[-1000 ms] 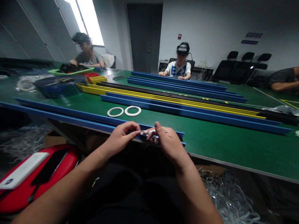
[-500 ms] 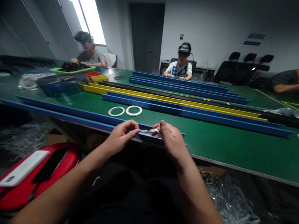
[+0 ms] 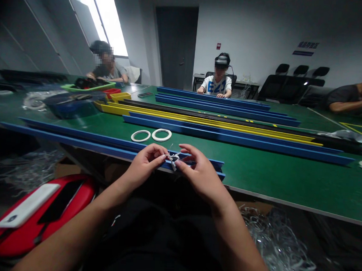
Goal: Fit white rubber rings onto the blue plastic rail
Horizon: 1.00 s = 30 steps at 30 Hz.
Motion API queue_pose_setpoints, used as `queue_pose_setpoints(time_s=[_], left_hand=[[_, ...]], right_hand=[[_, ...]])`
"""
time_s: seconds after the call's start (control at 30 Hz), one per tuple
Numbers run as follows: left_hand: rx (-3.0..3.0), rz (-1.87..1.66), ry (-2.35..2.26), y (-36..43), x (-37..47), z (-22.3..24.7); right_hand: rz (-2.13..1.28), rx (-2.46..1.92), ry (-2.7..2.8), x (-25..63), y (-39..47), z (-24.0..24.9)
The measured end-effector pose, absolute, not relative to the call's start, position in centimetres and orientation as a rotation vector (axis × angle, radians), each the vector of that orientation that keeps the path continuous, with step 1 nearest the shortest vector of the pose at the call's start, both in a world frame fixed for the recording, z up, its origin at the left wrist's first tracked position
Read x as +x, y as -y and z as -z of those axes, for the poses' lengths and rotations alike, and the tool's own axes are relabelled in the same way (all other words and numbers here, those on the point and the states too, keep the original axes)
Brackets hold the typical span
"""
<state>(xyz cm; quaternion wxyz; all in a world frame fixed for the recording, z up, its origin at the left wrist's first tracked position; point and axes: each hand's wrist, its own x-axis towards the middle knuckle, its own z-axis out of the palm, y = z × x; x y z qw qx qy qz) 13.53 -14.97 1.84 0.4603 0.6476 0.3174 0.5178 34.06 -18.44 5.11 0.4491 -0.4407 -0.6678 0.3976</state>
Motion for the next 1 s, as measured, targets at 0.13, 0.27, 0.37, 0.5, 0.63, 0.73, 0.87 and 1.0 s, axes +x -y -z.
queue_pose_setpoints(time_s=[0.13, 0.27, 0.37, 0.5, 0.63, 0.73, 0.87, 1.0], left_hand=[[1.501, -1.246, -0.724, 15.3, 13.8, -2.0], [1.473, -1.256, -0.711, 15.2, 13.9, -1.7], [1.523, -1.264, -0.711, 15.3, 14.1, -1.5], [1.777, -1.212, -0.778, 15.9, 14.2, -1.7], [1.96, -1.252, -0.889, 16.3, 14.3, -1.7], [1.967, -1.301, -1.009, 16.0, 14.2, -1.3], [1.912, -1.327, -1.097, 15.5, 14.0, -0.8], [1.844, -1.301, -1.13, 15.3, 13.9, -0.7]], right_hand=[[-0.855, -1.106, 1.789, 32.6, 19.0, -4.7], [-0.717, -1.156, 1.811, 32.1, 19.3, -4.7], [-0.748, -1.163, 1.728, 32.1, 19.2, -4.7], [-0.908, -1.101, 1.524, 32.1, 18.9, -4.3], [-0.964, -1.096, 1.437, 31.8, 18.7, -4.0], [-0.973, -1.092, 1.508, 31.7, 19.0, -4.2], [-0.731, -1.095, 1.665, 31.6, 19.5, -4.6], [-0.406, -1.028, 1.861, 31.7, 19.8, -4.7]])
